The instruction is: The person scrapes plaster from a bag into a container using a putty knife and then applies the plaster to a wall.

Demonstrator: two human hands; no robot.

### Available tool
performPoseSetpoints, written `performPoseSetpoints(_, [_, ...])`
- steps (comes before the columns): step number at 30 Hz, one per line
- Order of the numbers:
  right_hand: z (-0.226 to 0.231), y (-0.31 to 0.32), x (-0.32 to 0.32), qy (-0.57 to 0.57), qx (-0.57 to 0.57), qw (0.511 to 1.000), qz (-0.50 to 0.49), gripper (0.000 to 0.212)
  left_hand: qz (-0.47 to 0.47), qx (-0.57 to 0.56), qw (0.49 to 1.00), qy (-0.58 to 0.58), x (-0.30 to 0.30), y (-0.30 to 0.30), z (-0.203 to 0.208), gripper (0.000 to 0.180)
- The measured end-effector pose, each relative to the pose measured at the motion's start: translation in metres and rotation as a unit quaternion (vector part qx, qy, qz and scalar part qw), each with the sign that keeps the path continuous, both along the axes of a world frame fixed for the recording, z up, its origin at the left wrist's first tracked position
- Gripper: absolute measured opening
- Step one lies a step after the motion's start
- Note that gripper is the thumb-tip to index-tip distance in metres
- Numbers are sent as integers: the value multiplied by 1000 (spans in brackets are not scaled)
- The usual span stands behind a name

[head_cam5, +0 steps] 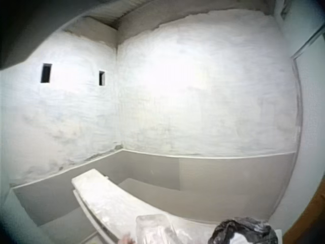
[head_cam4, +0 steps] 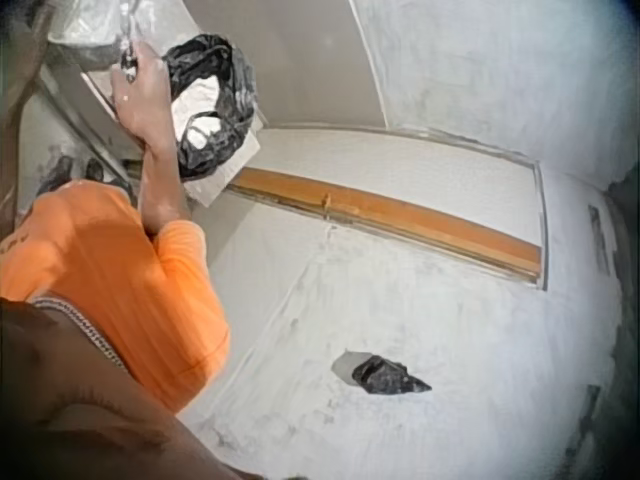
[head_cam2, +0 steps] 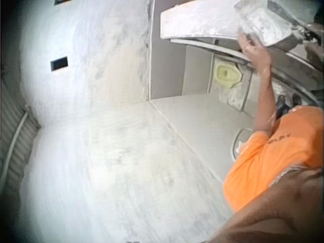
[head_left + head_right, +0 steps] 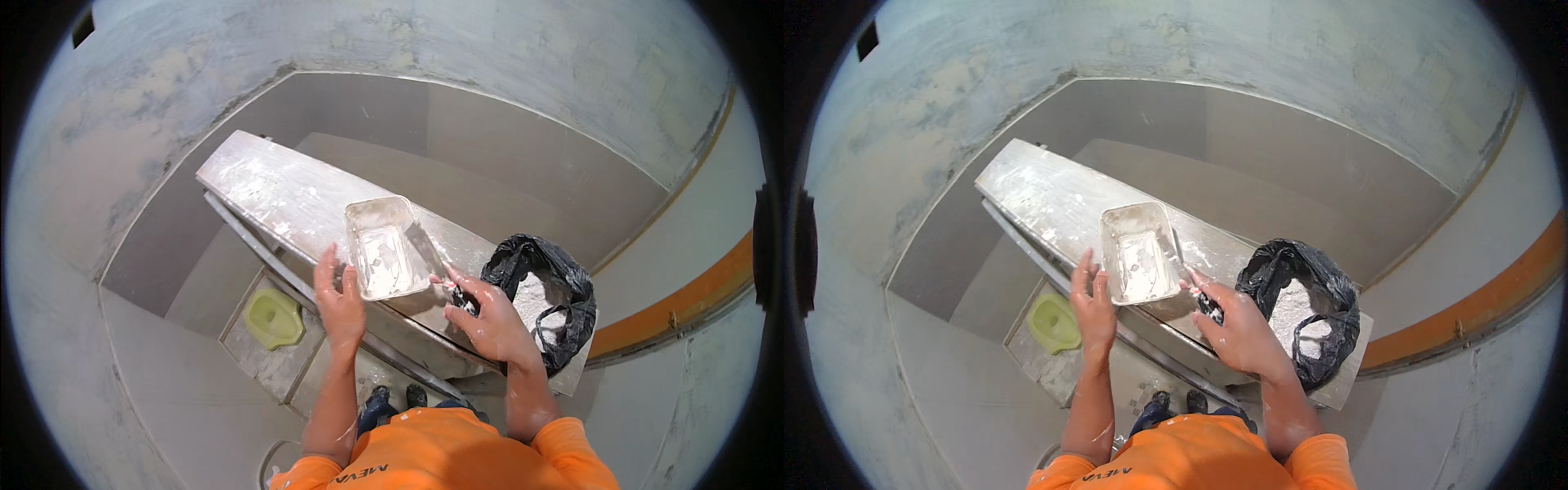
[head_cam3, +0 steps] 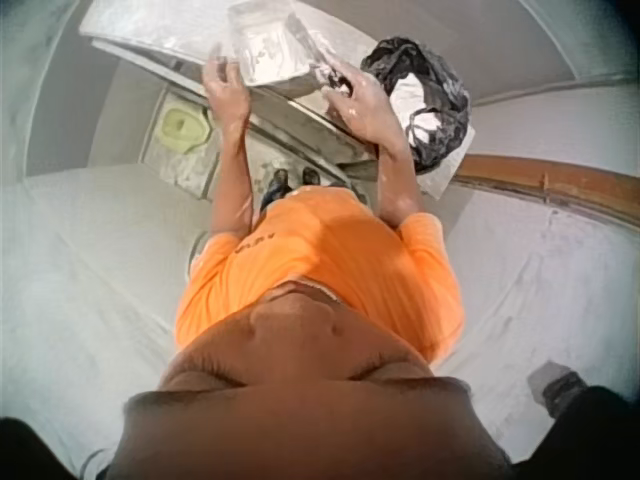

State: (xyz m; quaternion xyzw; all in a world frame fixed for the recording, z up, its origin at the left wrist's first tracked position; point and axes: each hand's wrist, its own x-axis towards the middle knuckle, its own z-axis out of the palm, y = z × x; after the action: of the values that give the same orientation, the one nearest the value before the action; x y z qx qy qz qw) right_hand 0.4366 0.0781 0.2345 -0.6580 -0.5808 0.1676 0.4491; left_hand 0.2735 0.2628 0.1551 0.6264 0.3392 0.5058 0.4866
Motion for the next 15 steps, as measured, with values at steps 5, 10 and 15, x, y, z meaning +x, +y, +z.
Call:
performPoseSetpoints(5, [17, 2, -22, 112, -72, 987, -93, 55, 143, 231, 950, 151, -8, -1, 49, 39])
performPoseSetpoints(10, [32, 8, -34, 122, -95, 976, -155, 50, -166, 126, 978, 23, -3, -23, 74, 25])
performPoseSetpoints(15, [26, 4, -51, 35, -39, 971, -233, 48, -326, 96, 940, 34, 4, -39, 75, 22])
